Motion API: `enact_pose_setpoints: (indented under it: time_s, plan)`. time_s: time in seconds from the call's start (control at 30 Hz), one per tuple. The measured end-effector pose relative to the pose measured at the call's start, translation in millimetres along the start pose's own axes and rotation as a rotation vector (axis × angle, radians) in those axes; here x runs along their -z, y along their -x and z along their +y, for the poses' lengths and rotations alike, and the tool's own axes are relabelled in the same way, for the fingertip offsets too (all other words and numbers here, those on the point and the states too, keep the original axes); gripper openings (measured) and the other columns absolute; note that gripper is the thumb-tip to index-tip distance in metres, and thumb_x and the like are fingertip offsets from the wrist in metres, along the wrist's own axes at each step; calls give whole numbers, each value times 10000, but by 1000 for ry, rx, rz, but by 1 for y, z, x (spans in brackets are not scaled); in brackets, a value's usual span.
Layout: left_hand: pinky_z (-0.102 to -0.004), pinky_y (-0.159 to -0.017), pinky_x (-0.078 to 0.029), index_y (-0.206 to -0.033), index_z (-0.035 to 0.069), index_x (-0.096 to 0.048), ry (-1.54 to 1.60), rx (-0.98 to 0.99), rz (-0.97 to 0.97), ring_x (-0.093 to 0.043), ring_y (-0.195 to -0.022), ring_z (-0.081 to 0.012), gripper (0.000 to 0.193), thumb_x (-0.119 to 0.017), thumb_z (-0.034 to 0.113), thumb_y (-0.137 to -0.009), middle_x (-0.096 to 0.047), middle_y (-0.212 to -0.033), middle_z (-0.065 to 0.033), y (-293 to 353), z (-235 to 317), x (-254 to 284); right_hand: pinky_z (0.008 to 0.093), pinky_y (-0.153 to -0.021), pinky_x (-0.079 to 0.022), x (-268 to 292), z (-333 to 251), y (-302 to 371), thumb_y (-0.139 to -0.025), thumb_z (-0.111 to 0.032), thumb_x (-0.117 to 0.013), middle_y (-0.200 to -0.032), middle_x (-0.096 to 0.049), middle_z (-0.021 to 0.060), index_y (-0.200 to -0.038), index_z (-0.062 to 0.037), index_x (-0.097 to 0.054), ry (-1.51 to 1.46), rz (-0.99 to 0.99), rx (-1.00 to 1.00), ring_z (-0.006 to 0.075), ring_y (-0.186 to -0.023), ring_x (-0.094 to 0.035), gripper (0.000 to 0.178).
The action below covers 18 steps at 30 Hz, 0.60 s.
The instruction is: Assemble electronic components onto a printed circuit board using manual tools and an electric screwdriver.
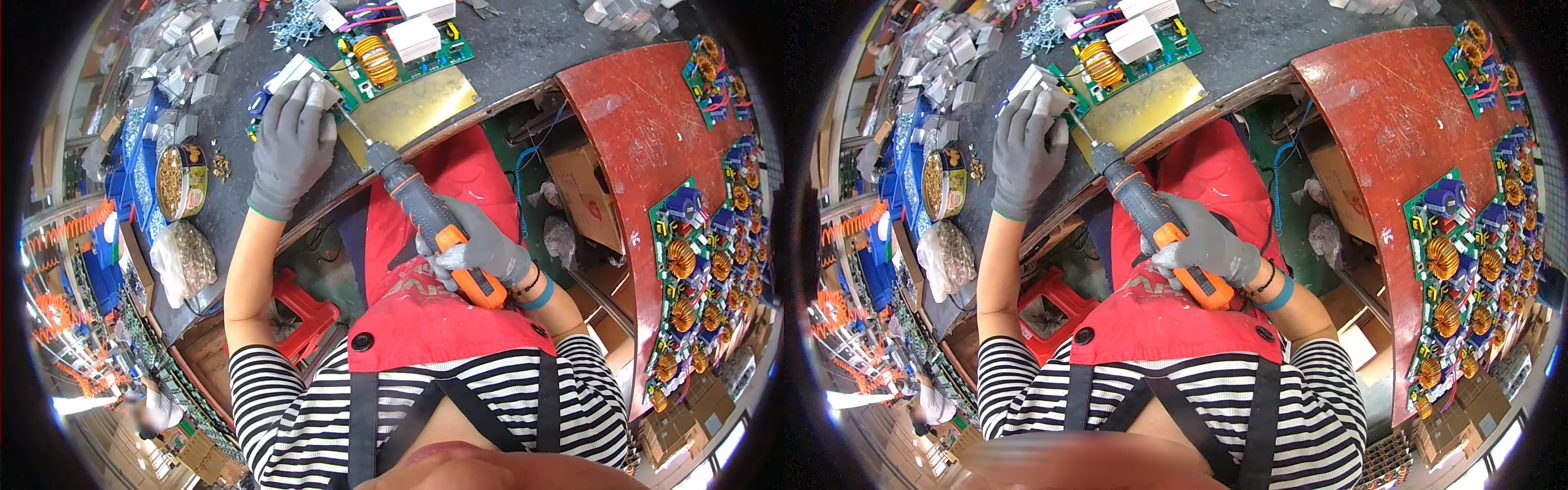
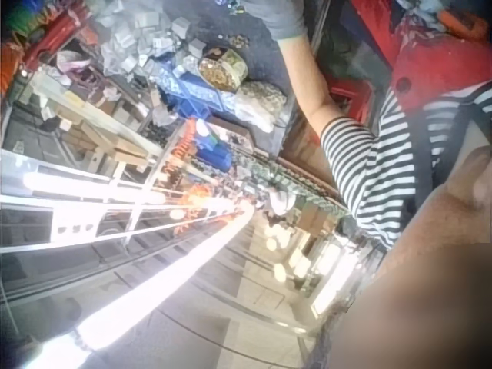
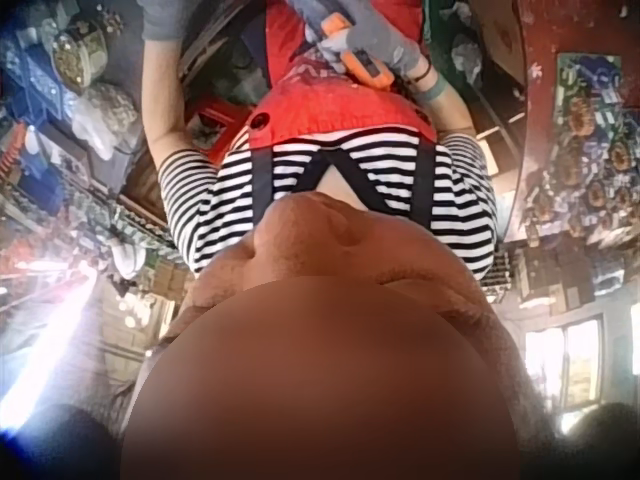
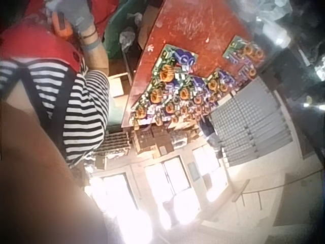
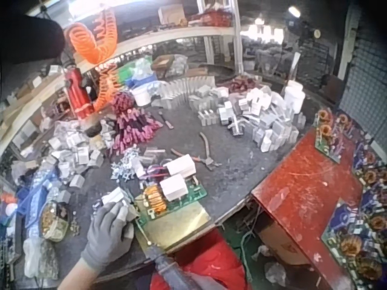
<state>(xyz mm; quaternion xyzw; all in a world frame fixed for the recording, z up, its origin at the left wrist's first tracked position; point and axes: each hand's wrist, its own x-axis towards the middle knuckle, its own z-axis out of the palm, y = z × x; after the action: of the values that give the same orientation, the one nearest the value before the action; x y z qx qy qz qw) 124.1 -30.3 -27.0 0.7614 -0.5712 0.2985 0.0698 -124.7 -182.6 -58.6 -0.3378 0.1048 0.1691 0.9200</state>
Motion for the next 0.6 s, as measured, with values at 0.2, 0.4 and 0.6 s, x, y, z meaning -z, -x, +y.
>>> enact_pose_setpoints:
  time_s: [0.2, 0.4, 0.6]
  plan:
    - [-431, -985, -464, -1190, 67, -596, 138, 73, 1, -548, -1171, -348, 455, -720, 204, -774, -596, -1238, -153, 6, 4, 15, 304, -598, -543, 0, -3, 17, -726, -46, -705, -915, -595, 64, -1271, -41, -441, 170, -3, -28, 149, -713, -618, 606]
    - [-375, -856, -508, -1132, 3, -655, 317, 957, 390, -651, -948, -267, 339, -711, 149, -831, -663, -1055, -168, 56, -45, 41, 289, -730, -531, 15, -4, 47, -680, -64, -738, -967, -612, 68, -1392, 2, -380, 326, 28, 28, 134, -829, -611, 800]
    - [-340, -759, -511, -995, 45, -713, 196, 1119, -107, -663, -858, -228, 211, -741, 175, -832, -688, -967, -120, 134, -92, 39, 303, -794, -521, 21, 1, 41, -655, -56, -775, -983, -619, 73, -1440, 15, -333, 451, -1, 24, 139, -877, -612, 903]
